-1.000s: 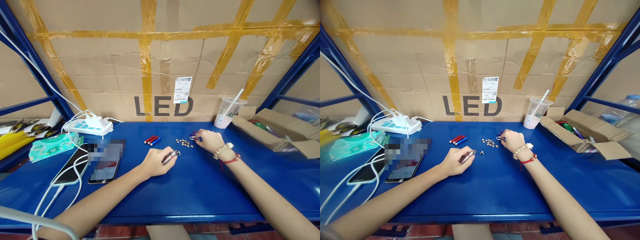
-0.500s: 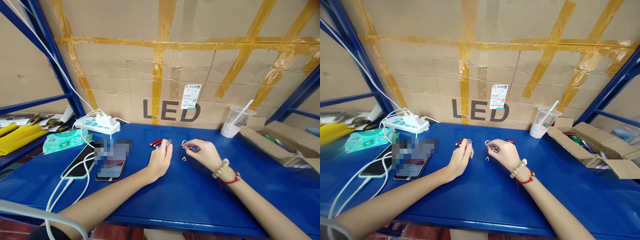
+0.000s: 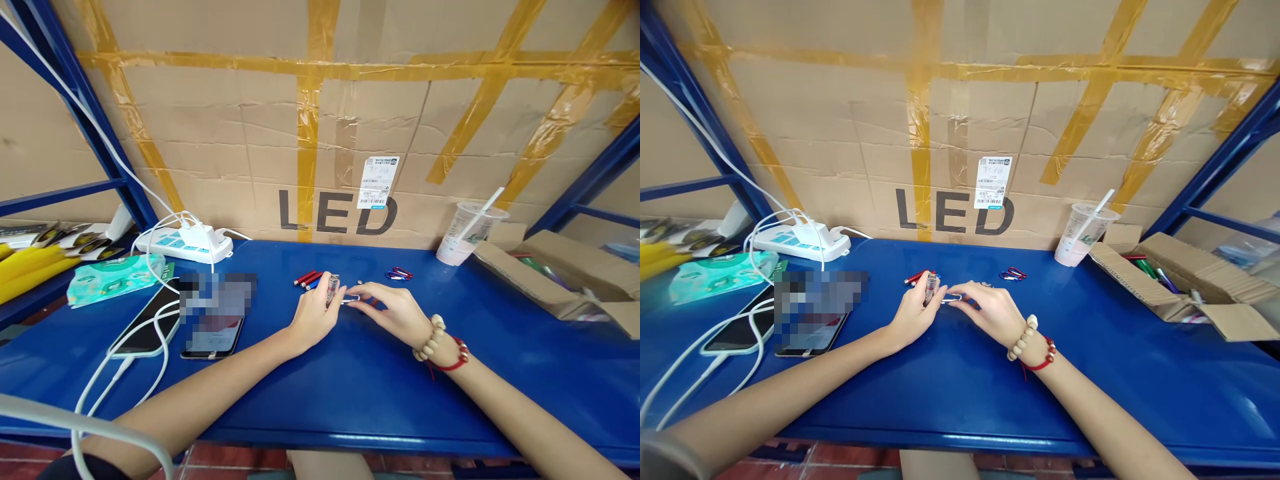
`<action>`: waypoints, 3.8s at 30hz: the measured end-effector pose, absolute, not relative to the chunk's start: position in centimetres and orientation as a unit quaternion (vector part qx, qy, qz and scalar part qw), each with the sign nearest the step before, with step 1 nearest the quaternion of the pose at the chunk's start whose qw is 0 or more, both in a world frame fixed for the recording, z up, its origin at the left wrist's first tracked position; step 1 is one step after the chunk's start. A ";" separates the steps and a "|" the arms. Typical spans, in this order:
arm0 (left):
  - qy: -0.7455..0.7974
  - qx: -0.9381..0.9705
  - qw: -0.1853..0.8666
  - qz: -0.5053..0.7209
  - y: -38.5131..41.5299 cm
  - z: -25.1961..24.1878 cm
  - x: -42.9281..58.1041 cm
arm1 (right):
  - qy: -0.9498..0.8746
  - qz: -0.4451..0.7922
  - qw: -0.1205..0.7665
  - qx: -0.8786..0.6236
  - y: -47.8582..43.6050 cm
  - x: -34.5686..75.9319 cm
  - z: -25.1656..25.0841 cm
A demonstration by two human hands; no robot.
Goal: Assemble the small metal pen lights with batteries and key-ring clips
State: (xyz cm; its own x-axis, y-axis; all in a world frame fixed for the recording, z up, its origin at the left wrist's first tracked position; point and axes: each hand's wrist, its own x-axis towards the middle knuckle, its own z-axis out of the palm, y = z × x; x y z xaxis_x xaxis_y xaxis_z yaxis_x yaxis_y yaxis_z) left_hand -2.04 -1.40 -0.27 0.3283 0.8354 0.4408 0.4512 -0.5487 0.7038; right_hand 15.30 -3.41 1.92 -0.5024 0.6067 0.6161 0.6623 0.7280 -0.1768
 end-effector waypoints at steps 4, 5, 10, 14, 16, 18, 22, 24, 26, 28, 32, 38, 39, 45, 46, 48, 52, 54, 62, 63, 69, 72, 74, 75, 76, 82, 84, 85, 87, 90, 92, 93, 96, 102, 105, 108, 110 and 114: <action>0.384 0.799 0.239 0.396 -1.3 -0.5 -2.1 | -0.878 -0.077 0.307 -0.360 -3.5 15.1 1.8; 0.380 0.805 0.237 0.390 -1.3 -0.5 -2.1 | -0.885 -0.090 0.288 -0.355 -3.5 15.1 1.7; 0.373 0.822 0.248 0.353 -1.2 -0.5 -2.1 | -0.912 -0.139 0.202 -0.329 -3.2 15.4 1.4; 0.380 0.816 0.260 0.350 -1.2 -0.4 -2.1 | -0.912 -0.160 0.192 -0.325 -3.2 15.4 1.4; 0.377 0.816 0.264 0.349 -1.2 -0.4 -2.1 | -0.910 -0.167 0.194 -0.325 -3.3 15.4 1.5; 0.374 0.819 0.264 0.346 -1.2 -0.4 -2.1 | -0.908 -0.171 0.199 -0.326 -3.4 15.2 1.6; 0.374 0.823 0.265 0.337 -1.2 -0.4 -2.1 | -0.902 -0.169 0.210 -0.337 -3.5 15.0 1.6; 0.373 0.819 0.267 0.345 -1.2 -0.4 -2.0 | -0.899 -0.163 0.217 -0.344 -3.5 14.9 1.5; 0.372 0.808 0.281 0.361 -1.2 -0.3 -2.1 | -0.896 -0.151 0.226 -0.352 -3.4 15.0 1.5; 0.367 0.793 0.313 0.372 -1.2 -0.3 -2.1 | -0.889 -0.130 0.245 -0.364 -3.3 15.2 1.7; 0.361 0.779 0.354 0.371 -1.3 0.1 -2.2 | -0.856 -0.099 0.318 -0.396 -3.1 15.8 2.1; 0.375 0.845 0.259 0.280 -1.8 0.7 -2.1 | -0.817 -0.130 0.375 -0.418 -3.2 16.0 2.2; 0.376 0.851 0.244 0.273 -1.9 0.8 -2.1 | -0.819 -0.133 0.372 -0.415 -3.2 16.0 2.1; 0.377 0.861 0.211 0.268 -1.8 0.7 -2.0 | -0.840 -0.148 0.327 -0.407 -3.1 16.1 1.8; 0.379 0.862 0.209 0.265 -1.8 0.7 -2.0 | -0.842 -0.151 0.321 -0.406 -3.1 16.1 1.8; 0.384 0.859 0.213 0.264 -1.8 0.7 -2.0 | -0.845 -0.158 0.312 -0.405 -3.1 16.1 1.7; 0.400 0.842 0.238 0.272 -1.9 0.8 -2.1 | -0.844 -0.163 0.299 -0.414 -3.1 15.9 1.9; 0.409 0.838 0.230 0.278 -1.9 0.7 -2.0 | -0.846 -0.158 0.292 -0.418 -3.2 15.9 2.0; 0.462 0.837 0.106 0.274 -1.1 -0.2 -1.9 | -0.864 -0.181 0.195 -0.428 -2.1 16.8 1.5; 0.460 0.842 0.090 0.266 -1.0 -0.3 -2.0 | -0.866 -0.182 0.188 -0.425 -1.9 17.0 1.3; 0.469 0.852 0.051 0.229 -0.8 -0.4 -2.3 | -0.882 -0.143 0.178 -0.413 -1.2 17.2 0.5; 0.482 0.846 0.057 0.222 -0.8 -0.3 -2.3 | -0.869 -0.130 0.199 -0.434 -1.3 17.3 0.9; 0.486 0.843 0.057 0.224 -0.9 -0.2 -2.3 | -0.856 -0.129 0.221 -0.449 -1.3 17.4 1.4; 0.488 0.841 0.057 0.226 -0.9 -0.2 -2.3 | -0.848 -0.133 0.234 -0.457 -1.4 17.5 1.6; 0.490 0.840 0.058 0.227 -0.9 -0.2 -2.3 | -0.838 -0.139 0.246 -0.467 -1.4 17.6 1.8; 0.509 0.827 0.060 0.230 -1.1 0.1 -2.3 | -0.794 -0.143 0.269 -0.526 -1.6 18.1 2.5; 0.514 0.823 0.045 0.236 -1.0 0.2 -2.4 | -0.791 -0.129 0.259 -0.539 -1.7 18.2 2.5; 0.515 0.822 0.034 0.240 -0.9 0.2 -2.4 | -0.791 -0.119 0.250 -0.546 -1.7 18.3 2.6; 0.516 0.821 0.010 0.243 -0.6 0.2 -2.6 | -0.791 -0.100 0.232 -0.557 -1.7 18.4 2.7; 0.521 0.820 -0.013 0.236 -0.1 0.1 -2.9 | -0.799 -0.080 0.201 -0.561 -1.6 18.6 2.6; 0.525 0.818 -0.012 0.236 0.2 0.0 -3.1 | -0.807 -0.070 0.181 -0.557 -1.5 18.8 2.5; 0.526 0.816 -0.008 0.239 0.3 -0.1 -3.1 | -0.812 -0.066 0.172 -0.554 -1.4 18.8 2.3; 0.530 0.809 0.013 0.253 0.3 -0.1 -3.1 | -0.824 -0.055 0.146 -0.544 -1.1 19.0 2.0; 0.530 0.807 0.012 0.261 0.5 0.6 -3.4 | -0.832 -0.054 0.129 -0.536 -1.1 19.0 2.0; 0.530 0.810 0.006 0.253 0.7 0.9 -3.8 | -0.830 -0.048 0.127 -0.540 -1.1 19.0 2.1; 0.528 0.814 0.019 0.242 1.0 0.7 -4.0 | -0.831 -0.039 0.123 -0.541 -1.1 18.9 2.0; 0.531 0.812 0.028 0.239 1.2 0.6 -4.1 | -0.833 -0.036 0.123 -0.539 -1.1 18.8 2.0; 0.535 0.811 0.035 0.235 1.3 0.6 -4.2 | -0.835 -0.026 0.125 -0.535 -1.2 18.6 2.1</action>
